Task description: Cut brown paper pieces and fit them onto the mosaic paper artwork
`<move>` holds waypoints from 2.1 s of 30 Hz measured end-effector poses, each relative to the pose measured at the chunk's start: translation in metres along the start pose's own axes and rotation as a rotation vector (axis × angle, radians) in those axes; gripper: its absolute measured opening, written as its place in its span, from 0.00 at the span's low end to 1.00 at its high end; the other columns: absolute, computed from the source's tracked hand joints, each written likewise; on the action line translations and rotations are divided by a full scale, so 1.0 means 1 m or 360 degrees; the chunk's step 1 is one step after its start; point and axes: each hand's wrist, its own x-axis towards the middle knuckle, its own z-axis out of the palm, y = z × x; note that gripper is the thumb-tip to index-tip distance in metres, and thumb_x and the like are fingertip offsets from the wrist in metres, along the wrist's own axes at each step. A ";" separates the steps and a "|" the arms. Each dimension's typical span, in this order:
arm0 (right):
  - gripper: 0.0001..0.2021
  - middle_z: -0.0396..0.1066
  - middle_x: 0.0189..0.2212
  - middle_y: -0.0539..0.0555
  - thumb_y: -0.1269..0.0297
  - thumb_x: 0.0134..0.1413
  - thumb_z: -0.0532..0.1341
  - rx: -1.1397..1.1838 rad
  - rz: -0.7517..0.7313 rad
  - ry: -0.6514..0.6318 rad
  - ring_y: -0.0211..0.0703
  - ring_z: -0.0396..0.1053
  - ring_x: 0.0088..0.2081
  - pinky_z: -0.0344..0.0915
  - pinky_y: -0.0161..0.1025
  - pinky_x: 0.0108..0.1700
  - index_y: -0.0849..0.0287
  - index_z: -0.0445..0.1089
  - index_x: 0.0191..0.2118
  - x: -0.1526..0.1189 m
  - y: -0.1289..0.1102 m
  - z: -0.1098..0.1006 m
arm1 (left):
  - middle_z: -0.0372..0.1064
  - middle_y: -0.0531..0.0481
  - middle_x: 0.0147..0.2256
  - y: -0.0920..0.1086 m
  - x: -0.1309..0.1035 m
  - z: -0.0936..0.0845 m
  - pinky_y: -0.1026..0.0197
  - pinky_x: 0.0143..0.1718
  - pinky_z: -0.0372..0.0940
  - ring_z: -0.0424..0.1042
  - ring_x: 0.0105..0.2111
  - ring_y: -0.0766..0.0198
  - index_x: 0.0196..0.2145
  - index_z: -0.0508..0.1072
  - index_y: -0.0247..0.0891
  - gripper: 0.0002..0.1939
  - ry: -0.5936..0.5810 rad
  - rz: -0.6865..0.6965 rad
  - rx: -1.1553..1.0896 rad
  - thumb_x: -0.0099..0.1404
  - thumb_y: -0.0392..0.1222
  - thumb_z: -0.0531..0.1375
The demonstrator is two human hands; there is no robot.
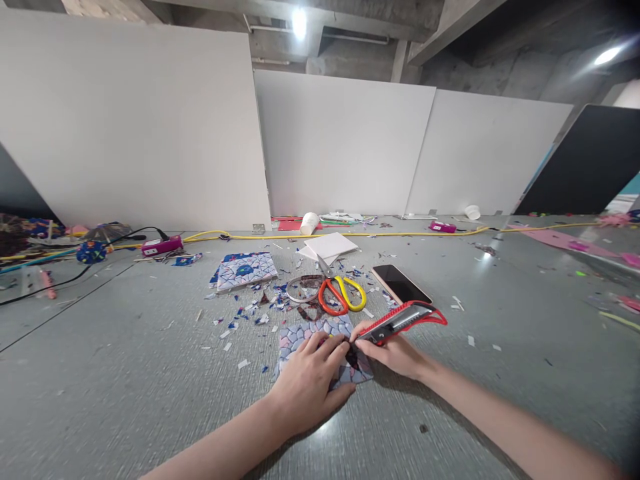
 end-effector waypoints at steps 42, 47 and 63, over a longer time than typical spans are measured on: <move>0.08 0.64 0.25 0.47 0.64 0.54 0.51 0.0124 0.0113 -0.0113 0.36 0.63 0.27 0.60 0.35 0.34 0.57 0.63 0.39 0.004 0.004 0.003 | 0.63 0.42 0.47 -0.003 -0.001 0.008 0.48 0.47 0.58 0.60 0.48 0.52 0.49 0.58 0.37 0.25 0.0142 -0.0049 -0.0085 0.56 0.50 0.56; 0.07 0.64 0.25 0.47 0.64 0.54 0.52 0.0112 0.0138 -0.0053 0.36 0.64 0.29 0.61 0.35 0.35 0.57 0.64 0.38 0.004 0.006 0.003 | 0.63 0.43 0.47 -0.002 -0.001 0.007 0.48 0.47 0.58 0.60 0.48 0.52 0.48 0.58 0.37 0.24 0.0130 -0.0054 -0.0075 0.57 0.50 0.55; 0.07 0.61 0.18 0.44 0.62 0.54 0.51 0.0179 0.0270 0.0117 0.36 0.62 0.22 0.60 0.33 0.27 0.56 0.63 0.35 0.006 -0.003 0.015 | 0.63 0.42 0.47 -0.003 -0.001 0.007 0.49 0.48 0.58 0.59 0.48 0.52 0.48 0.59 0.35 0.24 0.0133 -0.0057 -0.0048 0.56 0.49 0.57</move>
